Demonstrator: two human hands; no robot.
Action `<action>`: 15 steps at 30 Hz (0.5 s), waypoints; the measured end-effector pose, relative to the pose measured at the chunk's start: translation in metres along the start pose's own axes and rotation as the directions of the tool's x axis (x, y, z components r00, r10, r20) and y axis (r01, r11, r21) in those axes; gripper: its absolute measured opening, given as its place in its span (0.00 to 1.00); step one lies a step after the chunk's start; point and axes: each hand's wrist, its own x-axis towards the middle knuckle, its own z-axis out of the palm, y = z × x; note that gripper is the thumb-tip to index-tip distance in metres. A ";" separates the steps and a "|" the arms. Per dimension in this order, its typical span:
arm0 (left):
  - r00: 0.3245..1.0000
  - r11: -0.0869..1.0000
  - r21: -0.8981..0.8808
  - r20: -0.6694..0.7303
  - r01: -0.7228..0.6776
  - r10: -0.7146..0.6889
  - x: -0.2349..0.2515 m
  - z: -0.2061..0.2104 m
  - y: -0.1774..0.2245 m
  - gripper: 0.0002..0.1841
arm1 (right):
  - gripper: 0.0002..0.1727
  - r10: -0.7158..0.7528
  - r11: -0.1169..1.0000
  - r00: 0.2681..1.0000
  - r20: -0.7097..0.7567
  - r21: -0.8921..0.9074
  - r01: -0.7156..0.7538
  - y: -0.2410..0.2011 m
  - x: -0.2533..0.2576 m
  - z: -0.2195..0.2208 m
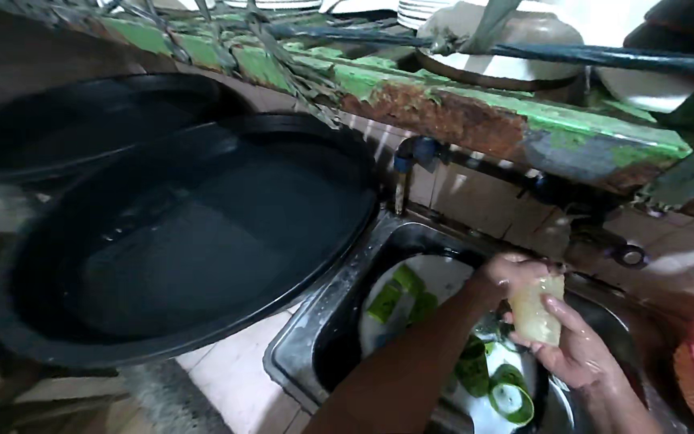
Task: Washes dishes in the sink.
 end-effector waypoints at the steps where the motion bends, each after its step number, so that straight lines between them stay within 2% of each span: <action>1: 1.000 0.996 0.090 -0.022 0.014 -0.012 0.002 0.005 -0.001 0.15 | 0.45 -0.075 0.975 0.994 -0.076 -0.214 0.058 0.000 0.002 0.005; 2: 0.999 0.966 0.259 -0.037 0.017 -0.007 0.005 0.011 -0.002 0.18 | 0.48 -0.208 0.855 0.968 -0.139 -0.507 0.111 0.002 0.006 0.010; 3: 0.999 0.916 0.401 -0.046 -0.001 0.021 0.006 0.017 -0.005 0.20 | 0.52 -0.332 0.684 0.935 -0.128 -0.715 0.145 0.005 0.011 0.011; 4: 0.997 0.889 0.458 -0.052 -0.019 0.048 0.006 0.020 -0.007 0.21 | 0.54 -0.392 0.610 0.914 -0.109 -0.774 0.169 0.009 0.014 0.010; 5: 0.997 0.898 0.438 -0.055 -0.026 0.055 0.005 0.019 -0.006 0.20 | 0.55 -0.351 0.687 0.928 -0.123 -0.708 0.166 0.008 0.011 0.009; 6: 0.998 0.937 0.349 -0.051 -0.019 0.039 0.004 0.014 -0.003 0.19 | 0.53 -0.248 0.841 0.958 -0.141 -0.523 0.140 0.006 0.005 0.009; 7: 0.999 0.977 0.214 -0.049 -0.007 0.018 0.002 0.008 -0.003 0.17 | 0.48 -0.132 0.960 0.985 -0.111 -0.261 0.099 0.004 -0.001 0.006; 8: 0.999 0.997 0.080 -0.040 0.000 0.003 -0.001 0.004 -0.004 0.15 | 0.47 -0.040 0.998 0.998 -0.042 -0.042 0.038 0.003 -0.004 0.003; 9: 0.999 1.000 0.010 -0.041 0.015 -0.015 0.000 0.004 -0.005 0.15 | 0.47 -0.018 1.000 0.999 -0.029 0.020 0.018 0.002 -0.004 0.003; 10: 0.998 0.999 0.031 -0.048 0.031 -0.029 0.003 0.007 -0.006 0.16 | 0.44 -0.064 0.990 0.994 -0.090 -0.129 0.052 0.003 -0.002 0.007; 11: 0.998 0.989 0.148 -0.066 0.027 -0.017 0.006 0.012 -0.008 0.17 | 0.48 -0.177 0.914 0.971 -0.162 -0.394 0.100 0.004 0.001 0.013; 12: 0.996 0.956 0.292 -0.087 0.004 0.022 0.006 0.017 -0.009 0.17 | 0.54 -0.303 0.765 0.940 -0.158 -0.628 0.141 0.006 0.005 0.017; 13: 0.992 0.925 0.379 -0.108 -0.022 0.068 0.006 0.020 -0.011 0.17 | 0.57 -0.376 0.674 0.918 -0.129 -0.718 0.175 0.007 0.007 0.019; 14: 0.991 0.920 0.391 -0.108 -0.027 0.076 0.004 0.018 -0.009 0.18 | 0.59 -0.352 0.705 0.928 -0.126 -0.688 0.174 0.007 0.005 0.019; 15: 0.995 0.936 0.351 -0.086 -0.014 0.047 0.001 0.013 -0.004 0.18 | 0.59 -0.277 0.806 0.953 -0.120 -0.569 0.163 0.007 0.001 0.016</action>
